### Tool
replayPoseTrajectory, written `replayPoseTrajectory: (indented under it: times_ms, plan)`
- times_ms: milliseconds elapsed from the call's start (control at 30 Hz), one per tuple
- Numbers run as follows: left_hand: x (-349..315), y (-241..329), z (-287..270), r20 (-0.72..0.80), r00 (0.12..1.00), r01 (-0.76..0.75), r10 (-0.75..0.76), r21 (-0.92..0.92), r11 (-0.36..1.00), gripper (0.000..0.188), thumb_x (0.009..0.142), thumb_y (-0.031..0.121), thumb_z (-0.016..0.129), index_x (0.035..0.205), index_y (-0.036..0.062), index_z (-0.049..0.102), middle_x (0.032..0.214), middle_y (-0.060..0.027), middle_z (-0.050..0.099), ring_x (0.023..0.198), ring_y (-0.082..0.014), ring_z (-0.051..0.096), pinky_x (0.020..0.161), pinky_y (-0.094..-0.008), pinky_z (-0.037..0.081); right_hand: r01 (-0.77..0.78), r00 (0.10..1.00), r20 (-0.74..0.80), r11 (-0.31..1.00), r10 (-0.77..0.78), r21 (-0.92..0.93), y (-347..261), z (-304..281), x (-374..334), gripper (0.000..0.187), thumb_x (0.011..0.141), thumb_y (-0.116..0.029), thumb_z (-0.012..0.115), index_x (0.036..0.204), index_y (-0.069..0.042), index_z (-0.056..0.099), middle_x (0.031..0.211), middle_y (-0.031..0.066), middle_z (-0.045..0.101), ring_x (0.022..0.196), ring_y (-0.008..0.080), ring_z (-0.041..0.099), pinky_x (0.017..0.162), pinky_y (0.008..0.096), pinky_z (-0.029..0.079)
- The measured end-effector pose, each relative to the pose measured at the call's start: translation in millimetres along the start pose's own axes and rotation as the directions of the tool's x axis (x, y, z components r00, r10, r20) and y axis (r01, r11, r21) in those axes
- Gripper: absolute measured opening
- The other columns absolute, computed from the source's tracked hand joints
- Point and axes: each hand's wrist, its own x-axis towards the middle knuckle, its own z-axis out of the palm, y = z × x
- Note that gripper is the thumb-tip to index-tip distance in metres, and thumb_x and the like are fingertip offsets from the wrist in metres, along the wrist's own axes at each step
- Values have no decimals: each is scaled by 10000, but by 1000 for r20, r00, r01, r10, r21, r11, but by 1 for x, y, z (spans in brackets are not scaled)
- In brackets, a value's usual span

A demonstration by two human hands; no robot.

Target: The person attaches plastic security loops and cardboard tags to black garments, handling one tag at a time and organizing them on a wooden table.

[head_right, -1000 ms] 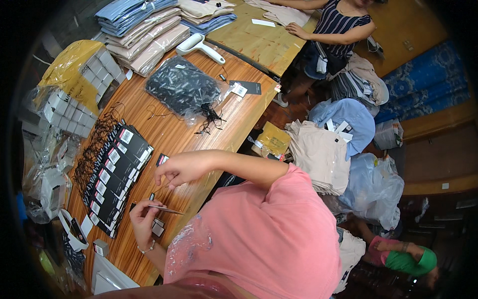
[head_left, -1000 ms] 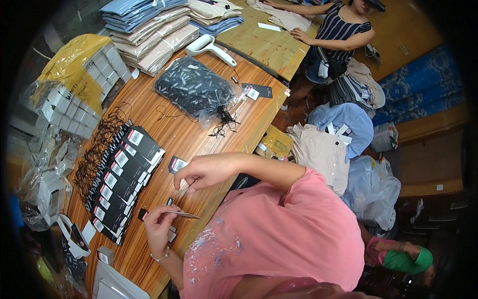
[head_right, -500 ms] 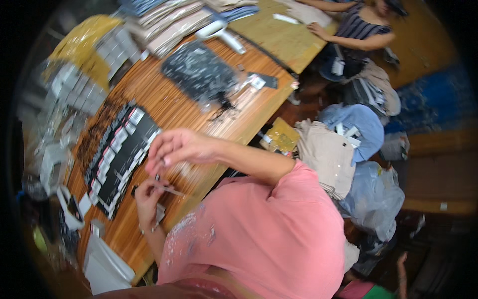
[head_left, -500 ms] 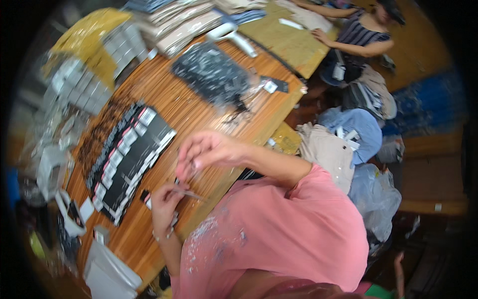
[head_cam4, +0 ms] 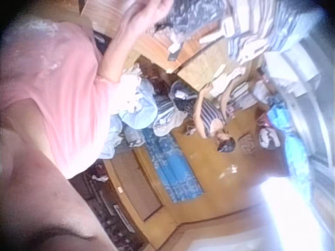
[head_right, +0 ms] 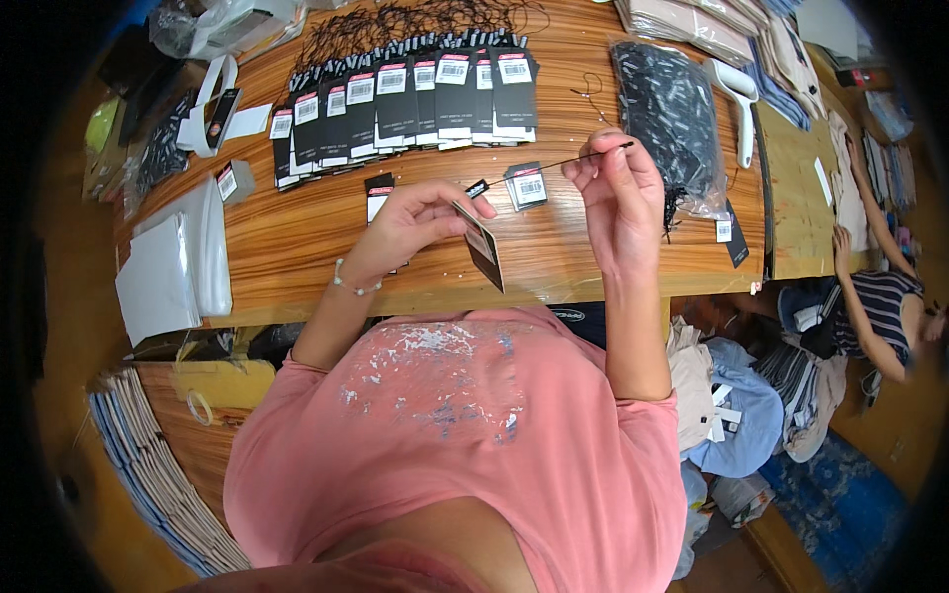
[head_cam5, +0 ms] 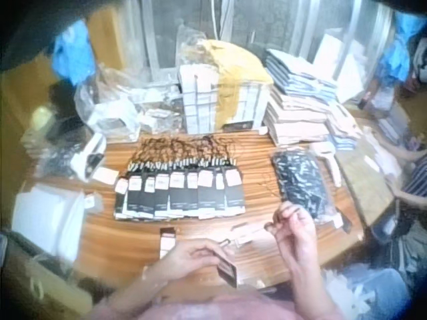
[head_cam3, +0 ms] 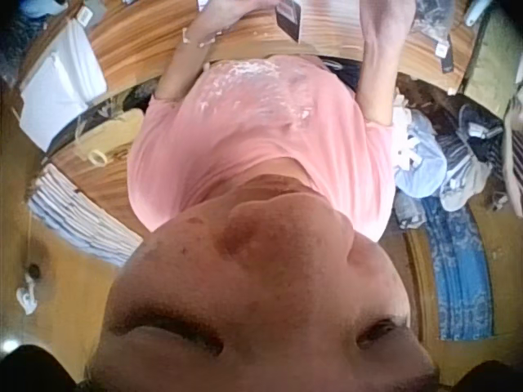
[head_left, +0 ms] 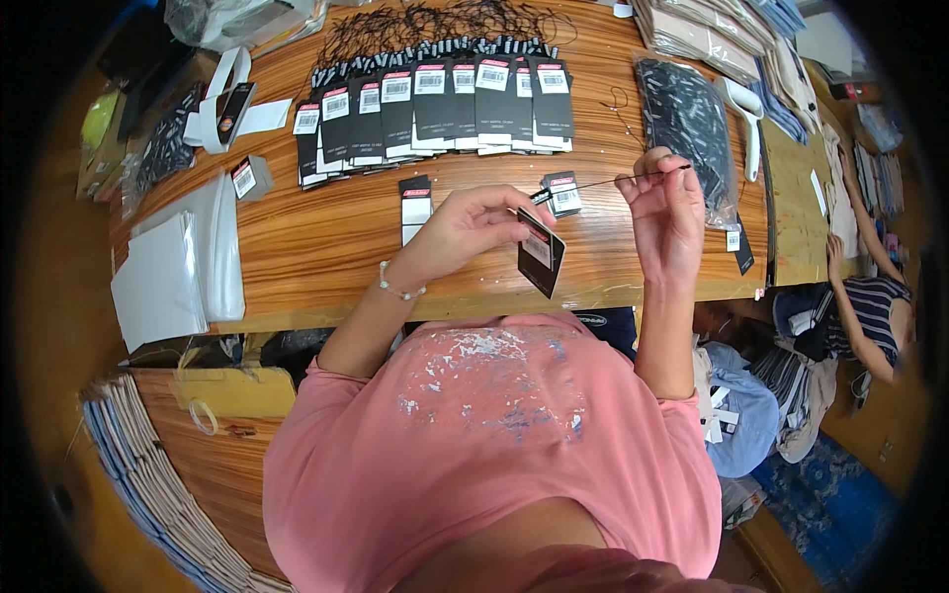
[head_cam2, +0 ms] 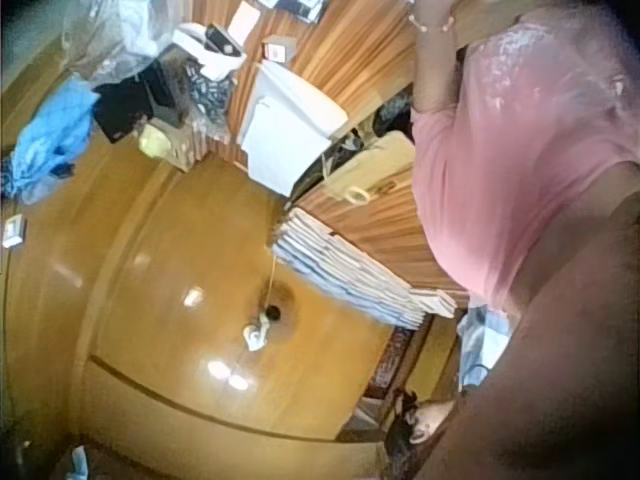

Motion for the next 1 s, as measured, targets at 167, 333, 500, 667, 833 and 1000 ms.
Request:
replayPoseTrajectory:
  times_ms: [167, 333, 500, 667, 833, 1000]
  plan:
    - [1, -12, -6, -152, 988, -27, 41, 94, 995, 191, 830, 19, 558, 1018, -13, 565, 1063, -89, 579, 901, -122, 587, 772, -224, 485, -10, 998, 70, 1000, 9, 3, -6, 10, 0, 180, 882, -151, 513, 964, 4, 553, 766, 67, 528, 678, 136, 486, 714, 332, 430]
    - [4, 6, -9, -317, 936, -72, 151, 247, 966, 223, 811, -32, 562, 1034, -38, 553, 1007, -104, 600, 910, -131, 583, 794, -225, 483, 0, 985, 132, 764, 112, -645, -9, 23, -5, 184, 862, -46, 511, 1022, 43, 533, 720, 72, 575, 618, 97, 500, 607, 227, 429]
    - [4, 15, 0, -375, 885, -121, 276, 387, 914, 249, 793, -44, 583, 1038, -30, 542, 971, -82, 606, 883, -116, 586, 764, -202, 475, -129, 975, 58, 761, 214, -635, 17, 29, -11, 186, 814, -11, 579, 987, 55, 559, 760, 84, 630, 682, 95, 580, 645, 209, 461]
    - [5, 16, 3, -388, 845, -142, 367, 499, 855, 258, 775, -42, 609, 1021, -19, 539, 951, -77, 613, 867, -116, 596, 715, -193, 482, -112, 972, 59, 666, 228, -738, 26, 34, -13, 90, 789, -44, 622, 847, 24, 635, 713, 45, 622, 630, 67, 546, 584, 207, 442]
    - [7, 14, 5, -439, 805, -127, 400, 532, 837, 196, 776, -11, 614, 968, -13, 572, 865, -79, 640, 795, -110, 622, 672, -211, 511, 174, 972, 224, 410, 74, -895, 30, 38, -7, 103, 772, -48, 626, 859, 7, 636, 689, 65, 585, 580, 106, 508, 531, 236, 391]
    - [8, 13, 5, -449, 787, -162, 424, 512, 844, 184, 773, -24, 613, 952, -26, 571, 853, -76, 635, 800, -104, 617, 673, -204, 517, 252, 957, 284, 310, 64, -917, 32, 48, -6, 96, 799, -70, 587, 822, 17, 619, 665, 107, 508, 582, 200, 484, 517, 293, 368]
